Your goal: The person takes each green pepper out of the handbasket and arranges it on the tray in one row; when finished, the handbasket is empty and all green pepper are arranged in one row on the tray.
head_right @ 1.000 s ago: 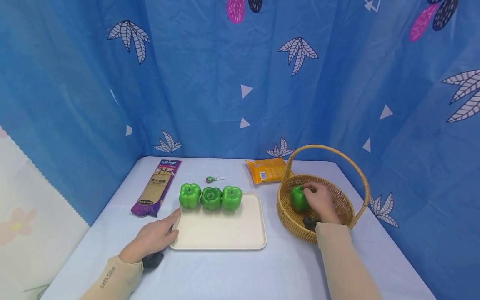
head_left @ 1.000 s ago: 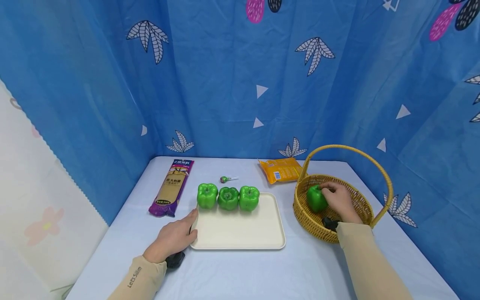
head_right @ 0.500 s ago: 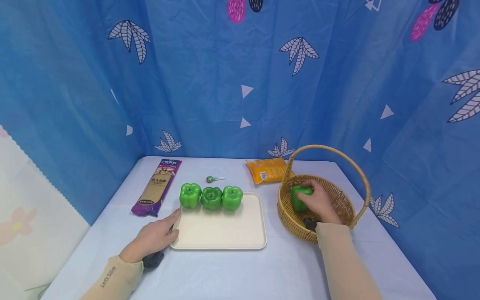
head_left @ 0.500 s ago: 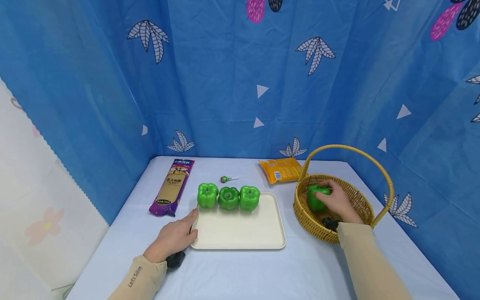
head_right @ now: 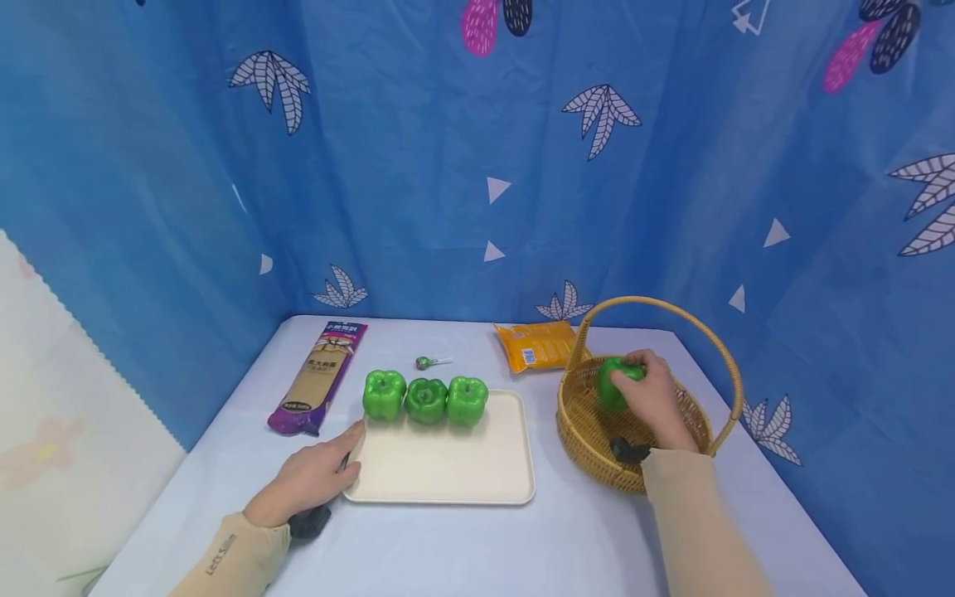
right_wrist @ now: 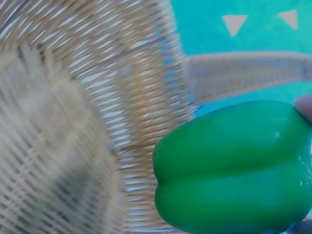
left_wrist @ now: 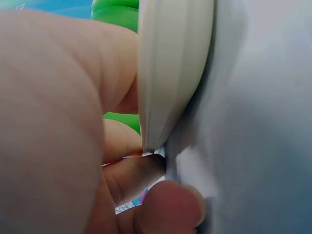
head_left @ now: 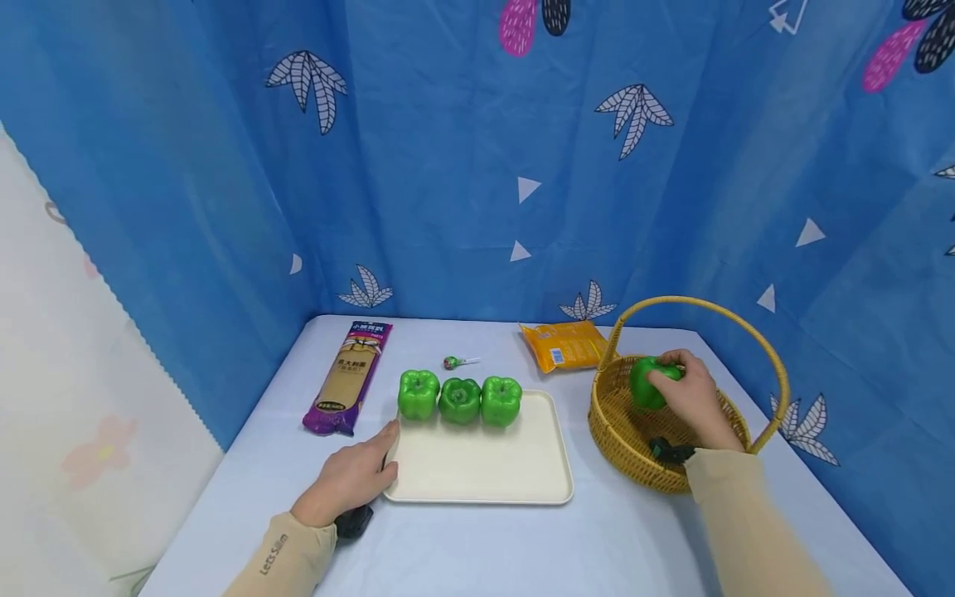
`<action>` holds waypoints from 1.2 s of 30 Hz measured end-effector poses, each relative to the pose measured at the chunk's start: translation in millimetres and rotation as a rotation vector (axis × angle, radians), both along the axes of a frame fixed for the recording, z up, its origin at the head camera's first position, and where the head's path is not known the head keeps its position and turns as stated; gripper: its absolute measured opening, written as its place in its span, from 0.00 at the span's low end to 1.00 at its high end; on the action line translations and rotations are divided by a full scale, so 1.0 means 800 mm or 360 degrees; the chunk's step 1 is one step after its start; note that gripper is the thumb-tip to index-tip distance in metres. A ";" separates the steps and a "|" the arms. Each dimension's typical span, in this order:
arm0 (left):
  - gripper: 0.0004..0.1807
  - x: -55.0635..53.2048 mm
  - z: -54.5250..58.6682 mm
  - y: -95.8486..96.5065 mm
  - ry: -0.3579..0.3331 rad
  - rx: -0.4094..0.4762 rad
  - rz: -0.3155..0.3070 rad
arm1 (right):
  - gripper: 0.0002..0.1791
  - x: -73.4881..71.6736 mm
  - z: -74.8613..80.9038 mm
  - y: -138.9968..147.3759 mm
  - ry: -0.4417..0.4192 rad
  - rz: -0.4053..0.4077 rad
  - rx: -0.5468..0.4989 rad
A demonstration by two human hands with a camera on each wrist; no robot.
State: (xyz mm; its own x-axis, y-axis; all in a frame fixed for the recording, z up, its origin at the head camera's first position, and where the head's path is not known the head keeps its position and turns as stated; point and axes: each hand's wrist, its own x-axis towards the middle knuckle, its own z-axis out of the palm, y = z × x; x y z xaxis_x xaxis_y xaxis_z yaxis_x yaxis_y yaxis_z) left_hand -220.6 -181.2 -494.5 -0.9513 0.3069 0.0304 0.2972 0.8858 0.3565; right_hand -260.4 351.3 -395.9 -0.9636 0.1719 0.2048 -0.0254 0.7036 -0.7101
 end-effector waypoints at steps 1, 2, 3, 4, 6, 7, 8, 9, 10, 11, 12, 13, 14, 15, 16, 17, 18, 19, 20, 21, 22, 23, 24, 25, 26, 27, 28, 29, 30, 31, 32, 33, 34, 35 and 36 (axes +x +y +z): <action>0.40 0.000 -0.001 0.000 0.0000 -0.0004 -0.0005 | 0.29 0.003 0.005 -0.001 0.0018 -0.0010 -0.0002; 0.40 0.000 -0.001 0.000 0.0001 -0.0003 -0.0006 | 0.29 0.005 0.010 -0.003 0.0038 -0.0015 -0.0009; 0.39 0.000 -0.001 0.000 0.0003 -0.0003 -0.0009 | 0.29 0.007 0.014 -0.004 0.0053 -0.0019 -0.0012; 0.39 -0.001 -0.002 0.000 0.0005 -0.0006 -0.0010 | 0.30 0.009 0.018 -0.006 0.0064 -0.0024 -0.0017; 0.39 -0.001 -0.002 0.000 0.0007 -0.0010 -0.0013 | 0.30 0.013 0.022 -0.009 0.0071 -0.0044 -0.0036; 0.39 -0.001 -0.002 0.000 0.0010 -0.0012 -0.0012 | 0.30 0.014 0.024 -0.011 0.0069 -0.0054 -0.0052; 0.39 -0.001 -0.002 0.000 0.0008 -0.0012 -0.0010 | 0.30 0.016 0.026 -0.014 0.0066 -0.0069 -0.0066; 0.39 -0.001 -0.001 0.000 0.0006 -0.0016 -0.0012 | 0.30 0.018 0.027 -0.017 0.0056 -0.0082 -0.0080; 0.39 -0.001 -0.001 0.000 0.0002 -0.0018 -0.0011 | 0.31 0.020 0.028 -0.021 0.0047 -0.0094 -0.0099; 0.39 -0.001 0.000 -0.001 -0.0002 -0.0018 -0.0012 | 0.31 0.022 0.029 -0.026 0.0042 -0.0101 -0.0113; 0.39 -0.001 0.000 -0.001 -0.0007 -0.0018 -0.0010 | 0.32 0.024 0.030 -0.032 0.0036 -0.0105 -0.0128; 0.39 -0.001 0.000 -0.001 -0.0011 -0.0021 -0.0009 | 0.32 0.026 0.031 -0.038 0.0034 -0.0096 -0.0151; 0.40 0.000 0.000 -0.001 -0.0017 -0.0022 -0.0006 | 0.32 0.028 0.032 -0.045 0.0037 -0.0084 -0.0166; 0.40 0.000 0.001 -0.001 -0.0020 -0.0024 -0.0005 | 0.32 0.030 0.033 -0.053 0.0042 -0.0067 -0.0180; 0.40 0.000 0.001 -0.001 -0.0022 -0.0024 -0.0003 | 0.32 0.031 0.035 -0.061 0.0056 -0.0045 -0.0197; 0.40 0.000 0.001 -0.001 -0.0024 -0.0025 -0.0002 | 0.31 0.031 0.036 -0.069 0.0074 -0.0022 -0.0218; 0.39 0.000 0.001 -0.001 -0.0024 -0.0023 -0.0002 | 0.31 0.032 0.038 -0.078 0.0090 0.0003 -0.0239; 0.40 0.001 0.001 -0.001 -0.0024 -0.0022 -0.0004 | 0.30 0.031 0.039 -0.087 0.0107 0.0031 -0.0254; 0.39 0.001 0.002 -0.001 -0.0024 -0.0016 -0.0003 | 0.29 0.030 0.040 -0.095 0.0119 0.0054 -0.0260; 0.39 0.001 0.002 0.000 -0.0021 -0.0013 -0.0001 | 0.28 0.028 0.039 -0.104 0.0127 0.0078 -0.0259; 0.39 0.001 0.002 0.000 -0.0020 -0.0013 0.0005 | 0.28 0.025 0.038 -0.113 0.0126 0.0100 -0.0260; 0.39 0.001 0.002 0.000 -0.0020 -0.0010 0.0009 | 0.27 0.022 0.035 -0.122 0.0116 0.0118 -0.0250; 0.39 0.002 0.003 0.000 -0.0020 -0.0009 0.0008 | 0.28 0.019 0.031 -0.131 0.0098 0.0132 -0.0242; 0.39 0.002 0.003 0.000 -0.0020 -0.0008 0.0010 | 0.28 0.016 0.027 -0.139 0.0081 0.0141 -0.0224; 0.39 0.002 0.003 0.001 -0.0018 -0.0006 0.0010 | 0.28 0.013 0.022 -0.146 0.0057 0.0146 -0.0209; 0.39 0.002 0.003 0.001 -0.0015 -0.0006 0.0008 | 0.28 0.011 0.016 -0.153 0.0035 0.0142 -0.0193; 0.39 0.002 0.003 0.002 -0.0014 -0.0005 0.0004 | 0.28 0.009 0.010 -0.159 0.0017 0.0135 -0.0170; 0.39 0.002 0.003 0.003 -0.0013 -0.0003 -0.0002 | 0.28 0.006 0.004 -0.164 0.0001 0.0127 -0.0149; 0.39 0.002 0.003 0.003 -0.0011 -0.0001 -0.0005 | 0.28 0.004 -0.002 -0.169 -0.0012 0.0119 -0.0132; 0.39 0.002 0.002 0.004 -0.0009 -0.0003 -0.0003 | 0.27 0.002 -0.007 -0.173 -0.0022 0.0112 -0.0108; 0.39 0.002 0.002 0.004 -0.0008 -0.0002 -0.0004 | 0.27 0.000 -0.012 -0.176 -0.0030 0.0110 -0.0097; 0.39 0.002 0.002 0.004 -0.0006 -0.0005 -0.0003 | 0.27 -0.001 -0.017 -0.180 -0.0030 0.0110 -0.0088; 0.39 0.002 0.001 0.003 -0.0004 -0.0008 -0.0002 | 0.26 -0.003 -0.021 -0.182 -0.0031 0.0113 -0.0077; 0.39 0.002 0.001 0.003 -0.0003 -0.0010 0.0002 | 0.26 -0.005 -0.024 -0.185 -0.0031 0.0122 -0.0085; 0.39 0.002 0.001 0.002 -0.0001 -0.0014 0.0006 | 0.26 -0.006 -0.027 -0.188 -0.0027 0.0134 -0.0086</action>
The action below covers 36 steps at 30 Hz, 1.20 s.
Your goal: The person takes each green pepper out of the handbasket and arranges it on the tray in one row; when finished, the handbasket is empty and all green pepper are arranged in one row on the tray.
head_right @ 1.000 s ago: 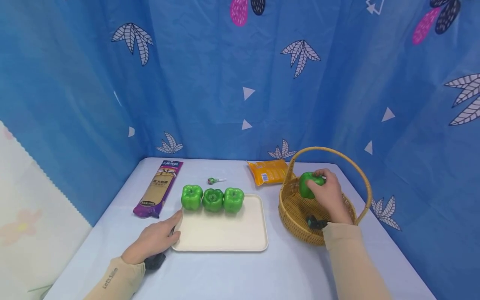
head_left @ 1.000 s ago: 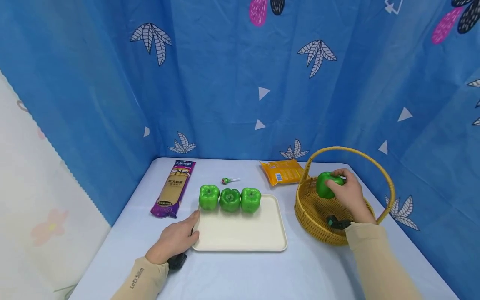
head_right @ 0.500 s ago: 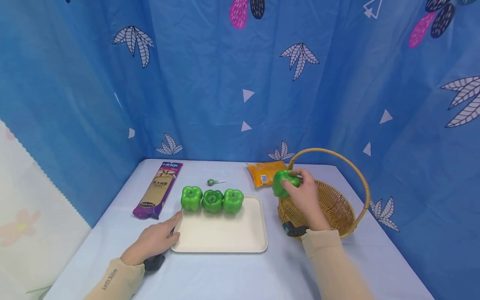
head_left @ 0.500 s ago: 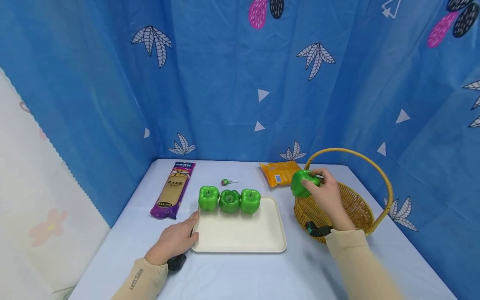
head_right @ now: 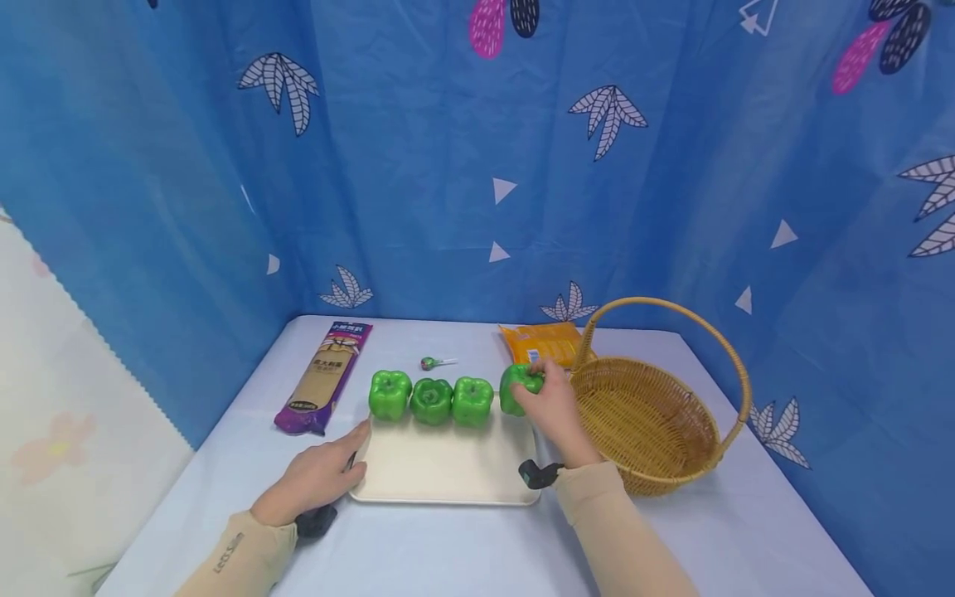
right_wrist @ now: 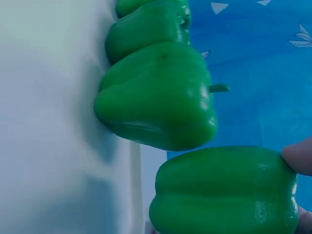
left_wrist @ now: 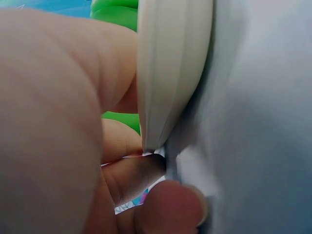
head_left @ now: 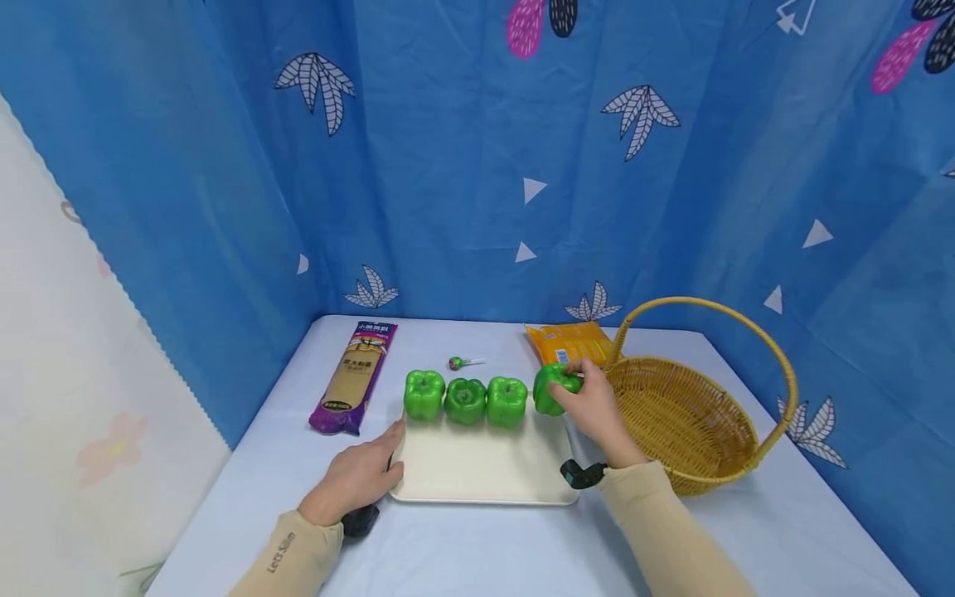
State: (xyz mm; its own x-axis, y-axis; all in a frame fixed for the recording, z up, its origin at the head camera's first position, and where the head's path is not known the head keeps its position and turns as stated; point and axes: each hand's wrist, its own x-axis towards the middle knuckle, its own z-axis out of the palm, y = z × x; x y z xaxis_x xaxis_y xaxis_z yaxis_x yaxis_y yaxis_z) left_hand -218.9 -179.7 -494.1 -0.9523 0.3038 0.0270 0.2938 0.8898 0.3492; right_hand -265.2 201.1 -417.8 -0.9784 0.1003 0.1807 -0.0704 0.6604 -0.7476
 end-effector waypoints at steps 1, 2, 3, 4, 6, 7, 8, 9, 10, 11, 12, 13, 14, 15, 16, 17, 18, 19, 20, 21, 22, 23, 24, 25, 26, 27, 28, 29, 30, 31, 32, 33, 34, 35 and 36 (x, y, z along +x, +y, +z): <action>0.39 0.000 0.000 0.000 0.0003 -0.0004 0.0003 | 0.26 -0.001 -0.002 -0.002 0.0000 0.0011 -0.0001; 0.39 0.000 0.000 0.000 0.0004 -0.0003 0.0005 | 0.26 -0.001 -0.005 -0.003 0.0003 0.0019 0.0006; 0.39 -0.001 -0.001 -0.001 0.0006 -0.0007 0.0007 | 0.26 -0.002 -0.007 -0.005 0.0003 0.0022 0.0018; 0.39 -0.001 -0.001 -0.001 0.0005 -0.0006 0.0008 | 0.26 -0.003 -0.010 -0.007 0.0002 0.0023 0.0031; 0.39 -0.001 0.000 -0.002 0.0003 -0.0008 0.0006 | 0.27 -0.004 -0.015 -0.011 0.0006 0.0023 0.0064; 0.39 -0.001 -0.001 -0.002 0.0003 -0.0009 0.0004 | 0.27 -0.005 -0.018 -0.012 0.0009 0.0018 0.0084; 0.39 -0.001 0.000 -0.003 0.0004 -0.0010 0.0000 | 0.26 -0.006 -0.021 -0.013 0.0012 0.0013 0.0104; 0.39 -0.001 0.000 -0.003 0.0005 -0.0010 -0.0004 | 0.26 -0.007 -0.024 -0.014 0.0017 0.0009 0.0118; 0.39 -0.001 0.000 -0.003 0.0007 -0.0010 -0.0007 | 0.26 -0.008 -0.027 -0.015 0.0016 0.0008 0.0132; 0.39 0.000 0.000 -0.003 0.0010 -0.0008 -0.0009 | 0.26 -0.008 -0.029 -0.015 0.0018 0.0008 0.0145; 0.39 0.000 -0.001 -0.003 0.0013 -0.0006 -0.0010 | 0.26 -0.008 -0.032 -0.015 0.0022 0.0014 0.0161; 0.39 0.000 0.000 -0.002 0.0017 -0.0005 -0.0011 | 0.26 -0.009 -0.034 -0.016 0.0024 0.0016 0.0173; 0.39 0.001 0.000 -0.002 0.0018 -0.0005 -0.0011 | 0.26 -0.009 -0.036 -0.017 0.0024 0.0022 0.0182; 0.39 0.001 0.000 -0.002 0.0022 -0.0004 -0.0010 | 0.26 -0.009 -0.037 -0.017 0.0028 0.0027 0.0188; 0.39 0.001 0.000 -0.002 0.0025 -0.0003 -0.0010 | 0.26 -0.009 -0.038 -0.018 0.0028 0.0030 0.0196; 0.39 0.001 0.000 -0.002 0.0028 -0.0004 -0.0011 | 0.26 -0.009 -0.038 -0.018 0.0032 0.0032 0.0200; 0.39 0.001 0.001 -0.002 0.0027 -0.0008 -0.0011 | 0.26 -0.009 -0.038 -0.018 0.0034 0.0035 0.0209; 0.39 0.001 0.001 -0.002 0.0025 -0.0012 -0.0011 | 0.26 -0.008 -0.038 -0.019 0.0032 0.0034 0.0210; 0.39 0.001 0.002 -0.002 0.0025 -0.0012 -0.0015 | 0.27 -0.009 -0.038 -0.019 0.0033 0.0033 0.0214; 0.39 0.000 0.003 -0.003 0.0024 -0.0013 -0.0013 | 0.27 -0.009 -0.038 -0.019 0.0033 0.0034 0.0217; 0.39 0.000 0.004 -0.003 0.0019 -0.0015 -0.0010 | 0.27 -0.009 -0.038 -0.020 0.0033 0.0035 0.0218; 0.39 0.000 0.004 -0.004 0.0013 -0.0016 -0.0007 | 0.27 -0.009 -0.038 -0.020 0.0035 0.0040 0.0219; 0.39 0.001 0.005 -0.004 0.0008 -0.0014 -0.0004 | 0.27 -0.008 -0.038 -0.020 0.0033 0.0043 0.0220; 0.39 0.001 0.005 -0.004 0.0004 -0.0010 -0.0003 | 0.27 -0.008 -0.038 -0.020 0.0031 0.0043 0.0218; 0.39 0.001 0.004 -0.004 0.0000 -0.0006 -0.0003 | 0.27 -0.008 -0.039 -0.020 0.0028 0.0046 0.0220; 0.39 0.001 0.004 -0.004 -0.0007 -0.0006 0.0001 | 0.27 -0.008 -0.039 -0.020 0.0031 0.0052 0.0223; 0.39 0.002 0.004 -0.004 -0.0009 -0.0005 -0.0001 | 0.27 -0.007 -0.039 -0.020 0.0029 0.0051 0.0224; 0.39 0.002 0.003 -0.003 -0.0013 -0.0005 -0.0004 | 0.27 -0.006 -0.039 -0.020 0.0028 0.0054 0.0224; 0.39 0.002 0.003 -0.003 -0.0013 -0.0005 -0.0006 | 0.27 -0.006 -0.039 -0.021 0.0025 0.0053 0.0224; 0.39 0.002 0.002 -0.003 -0.0014 -0.0007 -0.0007 | 0.27 -0.005 -0.039 -0.021 0.0028 0.0057 0.0224; 0.39 0.002 0.002 -0.003 -0.0013 -0.0007 -0.0006 | 0.28 -0.004 -0.039 -0.022 0.0032 0.0062 0.0226; 0.39 0.002 0.002 -0.003 -0.0011 -0.0010 -0.0003 | 0.28 -0.003 -0.038 -0.022 0.0034 0.0064 0.0226; 0.39 0.002 0.002 -0.003 -0.0007 -0.0010 -0.0003 | 0.28 -0.003 -0.038 -0.023 0.0031 0.0062 0.0224; 0.39 0.002 0.002 -0.004 -0.0005 -0.0009 -0.0003 | 0.28 -0.002 -0.037 -0.024 0.0032 0.0062 0.0223; 0.39 0.002 0.001 -0.004 -0.0001 -0.0006 -0.0003 | 0.28 -0.002 -0.037 -0.024 0.0033 0.0059 0.0224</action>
